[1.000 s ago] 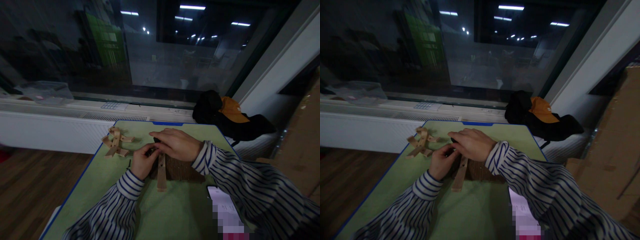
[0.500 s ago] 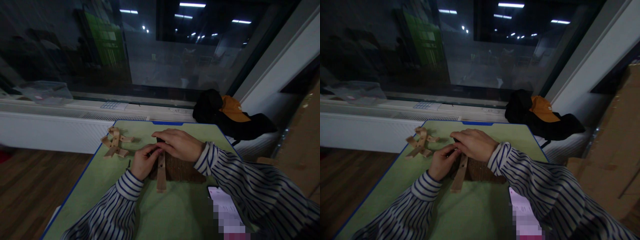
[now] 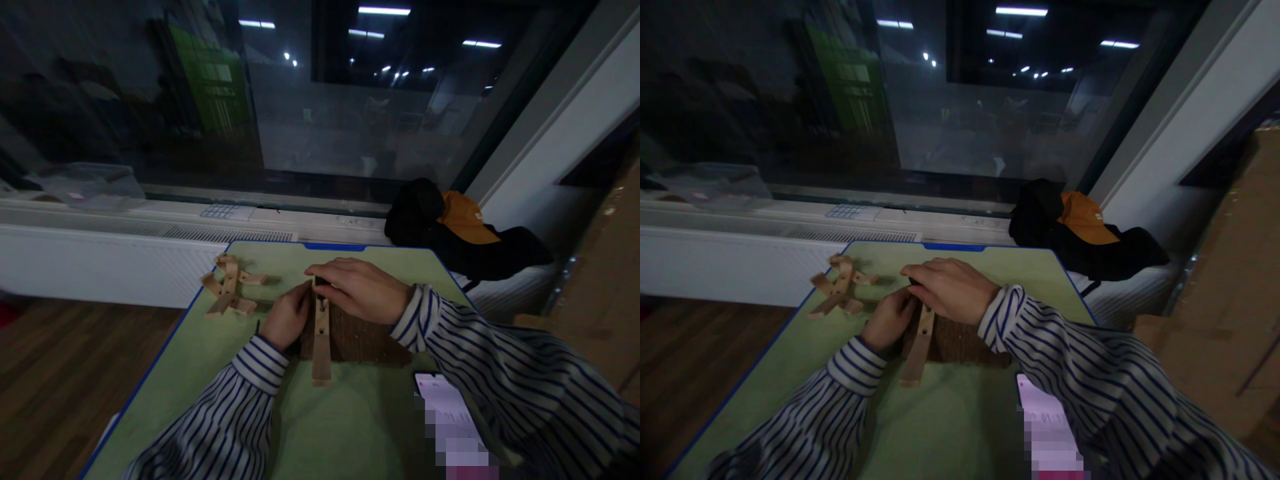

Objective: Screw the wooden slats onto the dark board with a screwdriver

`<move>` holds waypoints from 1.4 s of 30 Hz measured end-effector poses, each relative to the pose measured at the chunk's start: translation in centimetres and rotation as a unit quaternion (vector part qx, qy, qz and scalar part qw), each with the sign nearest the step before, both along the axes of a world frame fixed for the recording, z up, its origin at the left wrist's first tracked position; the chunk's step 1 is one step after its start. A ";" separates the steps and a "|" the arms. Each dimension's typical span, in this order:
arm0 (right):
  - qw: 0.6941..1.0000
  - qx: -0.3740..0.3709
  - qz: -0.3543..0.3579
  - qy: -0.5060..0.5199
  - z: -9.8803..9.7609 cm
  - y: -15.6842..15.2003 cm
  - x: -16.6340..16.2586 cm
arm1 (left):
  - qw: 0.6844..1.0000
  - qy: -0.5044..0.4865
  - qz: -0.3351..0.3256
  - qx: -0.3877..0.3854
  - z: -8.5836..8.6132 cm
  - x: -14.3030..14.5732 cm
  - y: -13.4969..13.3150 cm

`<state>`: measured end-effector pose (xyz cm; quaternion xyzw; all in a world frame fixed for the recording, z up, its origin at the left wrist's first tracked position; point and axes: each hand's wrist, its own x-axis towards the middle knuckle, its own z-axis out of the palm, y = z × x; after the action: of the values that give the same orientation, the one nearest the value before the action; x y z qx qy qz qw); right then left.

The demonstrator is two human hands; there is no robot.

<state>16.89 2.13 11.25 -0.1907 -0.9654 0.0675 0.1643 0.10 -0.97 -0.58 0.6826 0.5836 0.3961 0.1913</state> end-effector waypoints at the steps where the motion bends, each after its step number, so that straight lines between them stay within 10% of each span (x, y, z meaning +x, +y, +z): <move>1: 1.000 0.000 -0.001 0.001 0.0 0.0 0.0 | 1.000 0.006 -0.006 0.000 0.0 0.0 0.0; 42: 0.999 -0.019 0.015 0.035 -0.2 0.0 -0.2 | 0.981 -0.160 0.007 0.111 2.2 0.9 -2.1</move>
<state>16.70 2.08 11.04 -0.1771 -0.9603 0.0947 0.1939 1.01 -3.03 1.64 0.6233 0.5029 0.5637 0.2021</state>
